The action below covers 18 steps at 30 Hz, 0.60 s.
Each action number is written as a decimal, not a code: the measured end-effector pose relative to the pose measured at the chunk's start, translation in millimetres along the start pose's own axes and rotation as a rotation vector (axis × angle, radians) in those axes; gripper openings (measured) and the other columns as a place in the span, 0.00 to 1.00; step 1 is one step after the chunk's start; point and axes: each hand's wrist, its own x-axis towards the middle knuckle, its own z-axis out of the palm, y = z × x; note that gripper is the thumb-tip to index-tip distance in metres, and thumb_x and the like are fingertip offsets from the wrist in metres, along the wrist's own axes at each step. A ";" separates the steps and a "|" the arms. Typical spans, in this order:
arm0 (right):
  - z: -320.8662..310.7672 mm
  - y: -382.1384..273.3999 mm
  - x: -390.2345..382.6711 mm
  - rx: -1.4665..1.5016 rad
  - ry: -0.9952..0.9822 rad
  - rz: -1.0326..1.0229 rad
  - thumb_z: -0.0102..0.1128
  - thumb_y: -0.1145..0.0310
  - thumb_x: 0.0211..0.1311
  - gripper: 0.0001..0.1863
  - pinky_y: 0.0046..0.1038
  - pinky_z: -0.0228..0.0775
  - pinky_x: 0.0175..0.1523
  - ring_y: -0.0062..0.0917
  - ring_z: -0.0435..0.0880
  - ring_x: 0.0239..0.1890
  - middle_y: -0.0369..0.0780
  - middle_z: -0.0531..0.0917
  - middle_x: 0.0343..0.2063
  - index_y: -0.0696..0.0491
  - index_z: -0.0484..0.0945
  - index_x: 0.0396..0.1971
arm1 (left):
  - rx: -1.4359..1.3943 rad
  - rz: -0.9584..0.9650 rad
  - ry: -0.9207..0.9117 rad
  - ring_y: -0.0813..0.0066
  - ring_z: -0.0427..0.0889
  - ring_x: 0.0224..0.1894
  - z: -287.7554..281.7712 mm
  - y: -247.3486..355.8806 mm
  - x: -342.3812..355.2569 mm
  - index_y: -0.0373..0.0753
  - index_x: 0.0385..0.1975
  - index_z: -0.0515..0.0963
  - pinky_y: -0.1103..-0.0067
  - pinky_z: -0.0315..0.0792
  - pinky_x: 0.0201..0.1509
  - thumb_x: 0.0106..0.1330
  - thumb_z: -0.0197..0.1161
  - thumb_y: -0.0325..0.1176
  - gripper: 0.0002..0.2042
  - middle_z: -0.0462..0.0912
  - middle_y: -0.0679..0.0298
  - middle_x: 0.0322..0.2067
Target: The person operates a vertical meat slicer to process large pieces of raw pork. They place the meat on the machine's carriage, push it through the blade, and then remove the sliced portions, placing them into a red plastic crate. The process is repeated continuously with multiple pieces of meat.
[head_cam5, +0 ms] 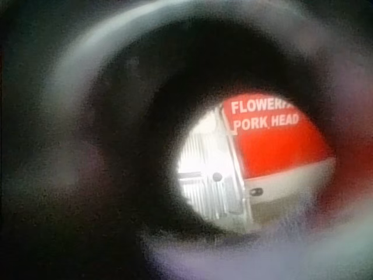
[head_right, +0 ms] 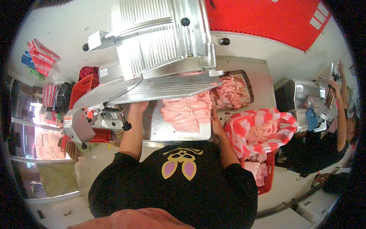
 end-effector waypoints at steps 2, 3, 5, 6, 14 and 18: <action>8.1 -17.4 -4.3 -0.078 0.022 0.017 0.45 0.63 0.79 0.37 0.31 0.58 0.74 0.31 0.65 0.72 0.42 0.60 0.76 0.47 0.41 0.81 | -0.004 -0.005 0.057 0.65 0.79 0.56 3.4 3.4 -0.6 0.39 0.57 0.77 0.67 0.75 0.62 0.78 0.52 0.44 0.18 0.82 0.59 0.54; 5.6 -13.8 -3.4 -0.068 0.016 0.012 0.45 0.63 0.79 0.37 0.31 0.57 0.74 0.31 0.65 0.72 0.42 0.61 0.76 0.47 0.41 0.81 | -0.019 -0.008 0.058 0.65 0.80 0.56 2.4 2.6 -0.3 0.39 0.57 0.77 0.67 0.75 0.62 0.78 0.52 0.44 0.18 0.82 0.59 0.54; 1.3 -4.4 -0.5 -0.046 0.004 -0.003 0.45 0.62 0.80 0.37 0.31 0.57 0.75 0.32 0.66 0.72 0.42 0.61 0.76 0.48 0.41 0.81 | -0.046 -0.010 0.056 0.64 0.80 0.55 5.6 5.4 -0.6 0.38 0.56 0.77 0.68 0.76 0.61 0.78 0.52 0.43 0.18 0.82 0.58 0.54; -1.7 -0.3 0.5 -0.042 0.004 -0.004 0.45 0.62 0.80 0.37 0.31 0.57 0.75 0.31 0.66 0.72 0.42 0.61 0.76 0.48 0.41 0.81 | -0.085 -0.022 0.101 0.64 0.80 0.55 7.8 4.9 -0.9 0.38 0.56 0.77 0.68 0.76 0.61 0.78 0.52 0.43 0.18 0.82 0.58 0.53; 1.1 -10.1 -2.3 0.066 -0.034 0.089 0.46 0.65 0.80 0.38 0.31 0.51 0.77 0.32 0.56 0.77 0.42 0.55 0.78 0.48 0.40 0.81 | -0.105 0.007 0.041 0.64 0.81 0.54 -19.9 -6.5 10.0 0.38 0.57 0.77 0.68 0.76 0.62 0.75 0.59 0.43 0.19 0.83 0.60 0.53; -7.2 -0.2 1.6 0.007 -0.043 0.066 0.46 0.65 0.80 0.38 0.32 0.50 0.78 0.32 0.55 0.77 0.43 0.54 0.78 0.49 0.40 0.81 | 0.031 -0.021 0.176 0.66 0.76 0.59 -8.9 -7.9 3.2 0.39 0.60 0.74 0.69 0.72 0.66 0.78 0.54 0.42 0.18 0.79 0.59 0.57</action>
